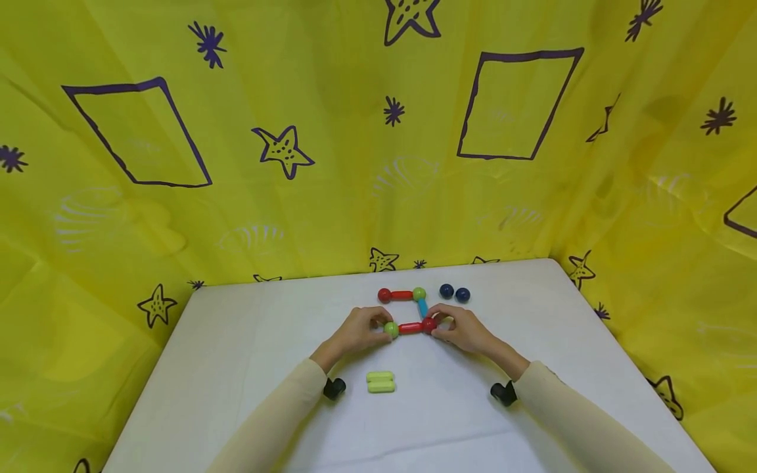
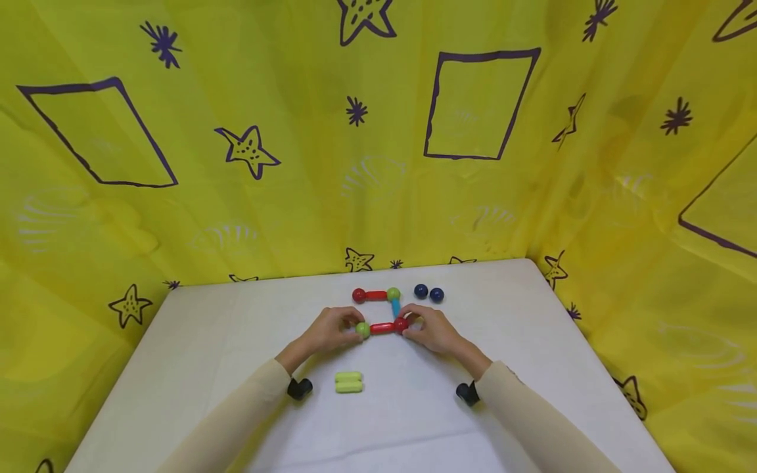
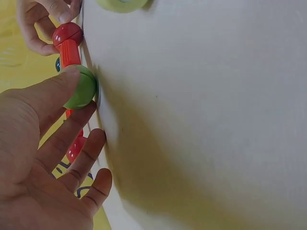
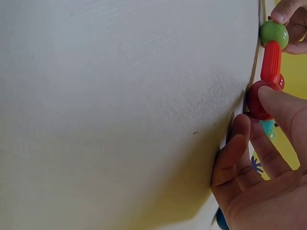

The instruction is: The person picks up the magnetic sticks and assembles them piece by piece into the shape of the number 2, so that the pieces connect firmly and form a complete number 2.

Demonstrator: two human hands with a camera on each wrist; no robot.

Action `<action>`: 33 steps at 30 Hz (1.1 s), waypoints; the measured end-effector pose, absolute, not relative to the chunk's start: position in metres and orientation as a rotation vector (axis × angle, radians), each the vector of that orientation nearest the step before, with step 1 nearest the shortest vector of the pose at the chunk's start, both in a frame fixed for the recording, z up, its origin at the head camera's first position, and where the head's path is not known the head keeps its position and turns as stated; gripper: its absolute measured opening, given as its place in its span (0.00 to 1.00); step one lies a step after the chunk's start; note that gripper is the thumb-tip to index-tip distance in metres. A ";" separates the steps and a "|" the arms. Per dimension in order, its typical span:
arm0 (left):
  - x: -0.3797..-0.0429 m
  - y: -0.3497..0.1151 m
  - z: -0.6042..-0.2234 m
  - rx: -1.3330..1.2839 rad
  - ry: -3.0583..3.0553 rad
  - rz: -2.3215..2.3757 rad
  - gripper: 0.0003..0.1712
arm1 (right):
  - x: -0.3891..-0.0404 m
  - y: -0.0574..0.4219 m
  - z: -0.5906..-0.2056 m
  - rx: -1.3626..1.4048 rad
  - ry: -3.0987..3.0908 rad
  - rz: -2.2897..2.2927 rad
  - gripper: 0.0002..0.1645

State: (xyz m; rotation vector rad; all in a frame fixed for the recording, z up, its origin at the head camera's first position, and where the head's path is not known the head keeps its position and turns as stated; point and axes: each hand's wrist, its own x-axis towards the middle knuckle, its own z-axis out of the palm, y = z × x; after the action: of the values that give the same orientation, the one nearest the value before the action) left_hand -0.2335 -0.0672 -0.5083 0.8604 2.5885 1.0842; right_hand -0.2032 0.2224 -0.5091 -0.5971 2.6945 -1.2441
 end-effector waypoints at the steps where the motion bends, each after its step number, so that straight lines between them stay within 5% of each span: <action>1: -0.234 -0.068 -0.508 0.854 2.591 1.078 0.14 | -0.204 0.222 -0.509 -0.599 2.696 -1.242 0.19; 33: -0.264 -0.080 -0.502 0.776 2.686 1.092 0.15 | -0.234 0.198 -0.506 -0.605 2.860 -1.141 0.19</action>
State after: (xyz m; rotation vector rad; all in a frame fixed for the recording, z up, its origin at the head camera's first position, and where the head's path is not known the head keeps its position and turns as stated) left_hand -0.2639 -0.0796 -0.5020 0.7765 2.6860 1.0918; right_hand -0.2342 0.1981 -0.5059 -0.6048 2.8597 -1.1405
